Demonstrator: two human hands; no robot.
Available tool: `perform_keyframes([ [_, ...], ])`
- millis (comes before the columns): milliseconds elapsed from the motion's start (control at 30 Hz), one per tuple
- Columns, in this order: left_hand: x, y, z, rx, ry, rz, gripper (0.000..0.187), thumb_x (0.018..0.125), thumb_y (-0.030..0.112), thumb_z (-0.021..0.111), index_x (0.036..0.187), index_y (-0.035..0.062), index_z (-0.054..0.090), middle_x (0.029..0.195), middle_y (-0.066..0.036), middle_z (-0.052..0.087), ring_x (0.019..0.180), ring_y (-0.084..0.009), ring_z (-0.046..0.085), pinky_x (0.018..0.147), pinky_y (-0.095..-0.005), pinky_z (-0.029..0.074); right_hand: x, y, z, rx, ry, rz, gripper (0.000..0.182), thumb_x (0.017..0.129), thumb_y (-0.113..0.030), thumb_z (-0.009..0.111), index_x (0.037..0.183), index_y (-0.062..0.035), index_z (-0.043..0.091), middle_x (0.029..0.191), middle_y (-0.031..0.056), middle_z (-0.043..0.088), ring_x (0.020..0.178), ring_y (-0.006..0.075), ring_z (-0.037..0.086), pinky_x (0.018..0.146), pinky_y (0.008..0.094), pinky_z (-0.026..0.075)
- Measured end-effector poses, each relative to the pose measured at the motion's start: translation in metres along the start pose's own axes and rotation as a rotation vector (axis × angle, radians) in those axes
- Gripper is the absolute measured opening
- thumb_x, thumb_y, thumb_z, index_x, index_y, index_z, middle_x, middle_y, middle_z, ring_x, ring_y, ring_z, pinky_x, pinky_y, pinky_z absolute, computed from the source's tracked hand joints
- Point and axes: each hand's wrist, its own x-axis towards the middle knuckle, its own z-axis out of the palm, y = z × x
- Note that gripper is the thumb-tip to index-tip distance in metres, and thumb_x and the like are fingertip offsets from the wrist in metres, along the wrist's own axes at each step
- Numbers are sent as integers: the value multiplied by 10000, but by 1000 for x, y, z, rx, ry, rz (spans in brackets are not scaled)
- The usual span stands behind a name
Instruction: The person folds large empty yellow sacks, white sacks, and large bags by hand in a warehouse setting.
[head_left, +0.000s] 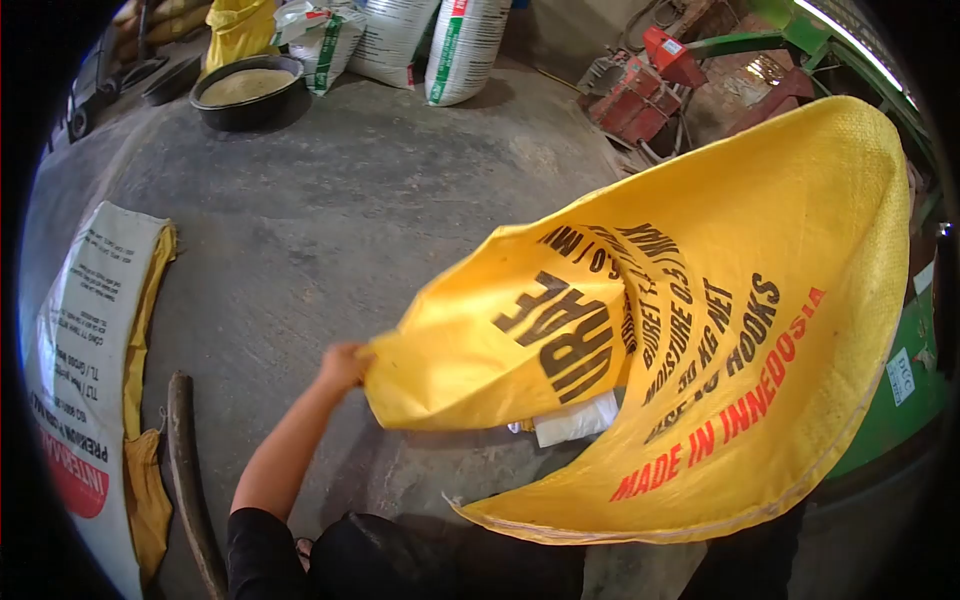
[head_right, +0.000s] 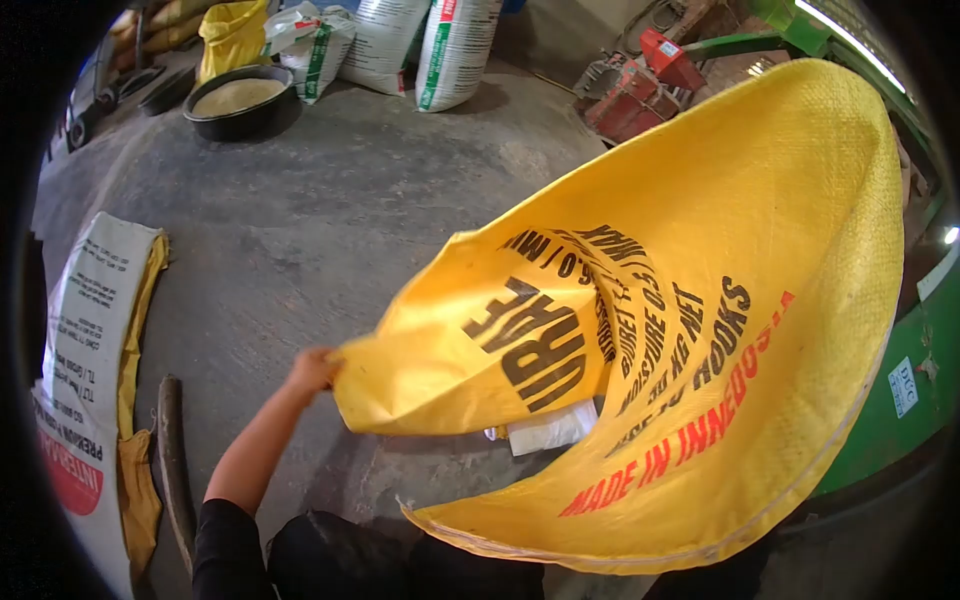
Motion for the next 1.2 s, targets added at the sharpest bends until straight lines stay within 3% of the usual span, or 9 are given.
perform_keyframes([
  [233,-35,-3,-220,-173,692,430,327,857,59,580,1175,-2,532,1028,-96,606,881,-145,579,755,-260,461,-10,75,58,74,-24,44,207,865,-202,521,876,-22,623,858,68,637,756,158,596,721,295,479],
  [367,-107,-8,-313,-389,847,546,309,884,73,558,1181,-6,530,936,-93,621,753,-123,582,637,-229,474,-23,99,84,99,-36,65,208,865,-201,525,881,-19,624,857,67,637,753,157,595,716,293,479],
  [500,-196,2,-360,-267,982,506,336,892,117,560,1209,8,542,844,-57,606,705,-103,563,610,-218,458,-23,97,97,88,-42,92,210,864,-201,529,885,-16,625,857,67,637,751,156,595,711,290,480],
  [633,-245,12,-359,-196,1070,554,344,893,142,560,1220,35,553,971,-84,623,810,-112,579,703,-231,471,18,136,86,95,-39,100,211,864,-201,533,889,-13,627,857,66,637,749,155,595,707,288,480],
  [667,-253,21,-356,-112,1111,531,351,893,142,557,1223,26,546,992,-90,623,830,-115,582,722,-233,473,53,158,65,106,-46,105,211,864,-201,533,889,-13,627,857,66,637,749,155,595,707,288,480],
  [733,-266,34,-356,-33,1083,473,386,896,163,558,1244,3,512,1089,-95,606,933,-140,581,786,-257,482,134,216,22,-615,-320,-158,265,850,-242,584,936,3,637,859,58,647,763,136,594,688,306,472],
  [900,-250,11,-384,109,1123,216,377,847,116,541,1180,-60,549,993,-99,619,804,-144,575,697,-238,454,138,244,124,-1064,-183,-328,223,839,-209,556,959,-37,632,887,174,653,857,296,633,719,393,471],
  [1033,-202,7,-408,298,1111,74,310,785,122,553,1022,-63,630,738,-77,614,643,-128,545,607,-264,449,112,237,234,-1375,-170,-221,199,854,-172,501,938,-37,620,994,189,632,956,372,600,790,452,477],
  [1200,-162,48,-407,801,1080,-251,234,759,135,545,916,-8,641,791,-194,627,703,-259,622,648,-354,476,106,238,303,-1424,-179,-2,207,875,-146,468,966,-64,634,1027,160,640,976,330,614,811,438,496],
])
